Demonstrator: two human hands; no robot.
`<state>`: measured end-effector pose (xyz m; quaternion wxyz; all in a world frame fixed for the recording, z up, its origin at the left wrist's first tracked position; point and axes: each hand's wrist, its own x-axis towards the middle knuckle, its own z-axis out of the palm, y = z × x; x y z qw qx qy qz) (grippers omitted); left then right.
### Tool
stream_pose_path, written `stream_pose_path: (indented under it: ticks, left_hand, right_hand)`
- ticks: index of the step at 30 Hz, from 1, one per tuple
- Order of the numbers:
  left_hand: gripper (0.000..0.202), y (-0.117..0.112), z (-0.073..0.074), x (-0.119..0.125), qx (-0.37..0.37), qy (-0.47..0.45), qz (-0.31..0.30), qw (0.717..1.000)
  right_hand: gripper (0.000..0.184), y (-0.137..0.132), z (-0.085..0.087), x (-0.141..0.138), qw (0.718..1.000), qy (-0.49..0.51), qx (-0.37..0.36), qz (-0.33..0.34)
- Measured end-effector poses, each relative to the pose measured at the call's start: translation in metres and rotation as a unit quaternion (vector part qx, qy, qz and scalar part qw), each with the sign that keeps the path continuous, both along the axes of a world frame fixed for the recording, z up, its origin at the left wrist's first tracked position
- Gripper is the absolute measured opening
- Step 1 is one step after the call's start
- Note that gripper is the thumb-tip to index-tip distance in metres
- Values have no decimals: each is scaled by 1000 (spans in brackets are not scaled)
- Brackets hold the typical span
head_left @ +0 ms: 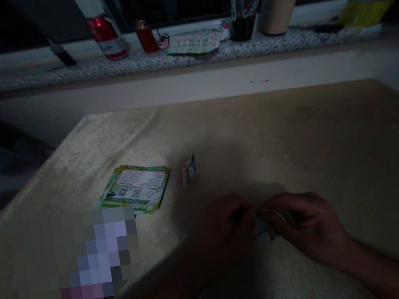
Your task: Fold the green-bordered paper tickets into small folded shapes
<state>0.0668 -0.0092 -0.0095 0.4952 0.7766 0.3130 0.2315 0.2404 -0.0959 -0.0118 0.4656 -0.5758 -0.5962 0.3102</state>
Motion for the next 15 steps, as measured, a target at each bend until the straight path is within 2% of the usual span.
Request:
stream_pose_path:
  ticks: [7,15]
  left_hand:
    - [25,2,3,-2,-51,-5,-4,999]
    - [29,0,0,-2,8,17,-6,1000]
  right_hand:
    - [13,1,1,-1,997,-8,25,-73]
    - [14,3,3,-2,1000,-7,12,-14]
